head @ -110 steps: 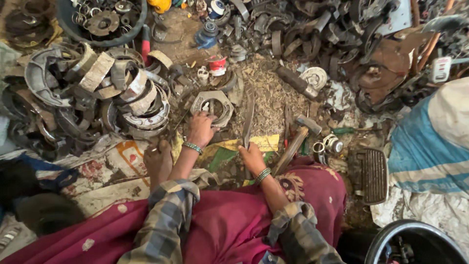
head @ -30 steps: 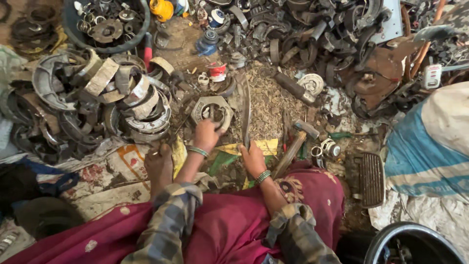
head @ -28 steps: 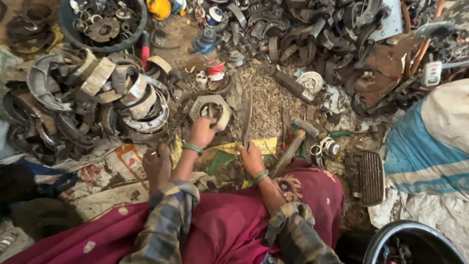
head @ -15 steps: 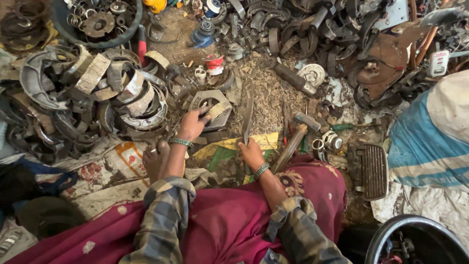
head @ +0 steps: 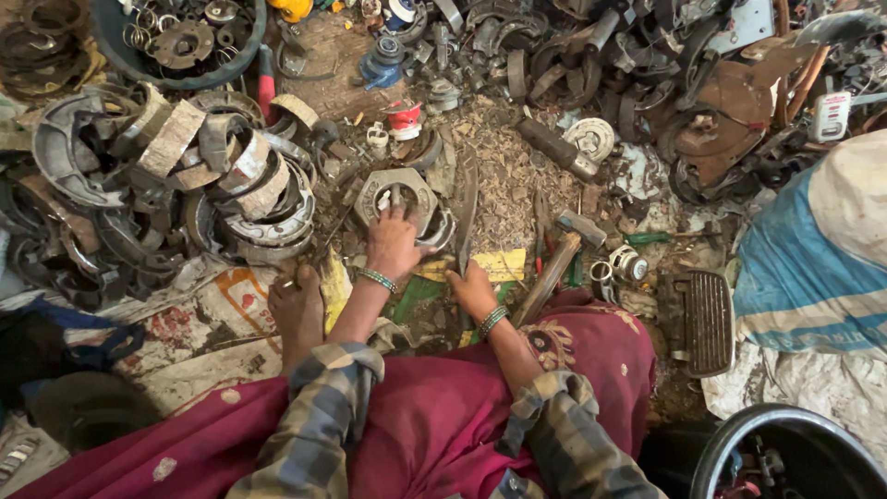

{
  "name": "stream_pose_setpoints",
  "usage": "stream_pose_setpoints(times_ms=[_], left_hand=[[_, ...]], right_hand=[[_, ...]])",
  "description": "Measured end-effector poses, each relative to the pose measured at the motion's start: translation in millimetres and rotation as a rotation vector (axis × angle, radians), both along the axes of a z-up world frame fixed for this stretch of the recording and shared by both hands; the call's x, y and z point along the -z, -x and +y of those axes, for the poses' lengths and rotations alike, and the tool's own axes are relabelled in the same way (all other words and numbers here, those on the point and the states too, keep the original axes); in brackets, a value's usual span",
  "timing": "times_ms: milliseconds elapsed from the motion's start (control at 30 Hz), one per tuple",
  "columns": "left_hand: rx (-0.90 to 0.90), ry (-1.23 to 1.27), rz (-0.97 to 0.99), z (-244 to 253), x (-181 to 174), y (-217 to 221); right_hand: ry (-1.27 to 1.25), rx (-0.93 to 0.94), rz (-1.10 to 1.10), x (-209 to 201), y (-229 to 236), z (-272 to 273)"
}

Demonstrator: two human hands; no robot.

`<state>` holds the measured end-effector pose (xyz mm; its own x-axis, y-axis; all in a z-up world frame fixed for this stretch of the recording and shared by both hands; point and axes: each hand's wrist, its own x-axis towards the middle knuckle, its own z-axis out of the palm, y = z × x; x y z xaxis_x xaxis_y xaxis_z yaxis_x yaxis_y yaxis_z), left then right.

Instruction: The person sits on the floor and repeatedly strikes a small metal part with a hammer while holding it in place with the other hand. The person occasionally repositions the part and continues hammering.

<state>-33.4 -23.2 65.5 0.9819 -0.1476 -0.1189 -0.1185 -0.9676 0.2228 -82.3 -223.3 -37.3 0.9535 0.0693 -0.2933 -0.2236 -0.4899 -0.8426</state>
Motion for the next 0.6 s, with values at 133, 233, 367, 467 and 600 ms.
stream_pose_setpoints(times_ms=[133, 233, 367, 467, 600], left_hand=[[0.081, 0.014, -0.117, -6.3, 12.0, 6.3], [0.168, 0.025, -0.055, -17.9, 24.5, 11.9], [0.139, 0.008, -0.167, -27.7, 37.1, 24.3], [0.123, -0.006, -0.158, -26.1, 39.6, 21.0], [0.005, 0.141, -0.120, -8.5, 32.0, -4.9]], right_hand=[[0.082, 0.001, 0.061, -1.9, -0.8, -1.1], [0.101, 0.002, 0.108, -0.6, -0.3, 0.9], [0.148, -0.006, -0.010, 6.2, -0.9, -1.6], [0.220, -0.061, -0.159, 11.7, -0.7, -3.3], [0.146, -0.017, 0.041, 11.2, -2.2, -3.7]])
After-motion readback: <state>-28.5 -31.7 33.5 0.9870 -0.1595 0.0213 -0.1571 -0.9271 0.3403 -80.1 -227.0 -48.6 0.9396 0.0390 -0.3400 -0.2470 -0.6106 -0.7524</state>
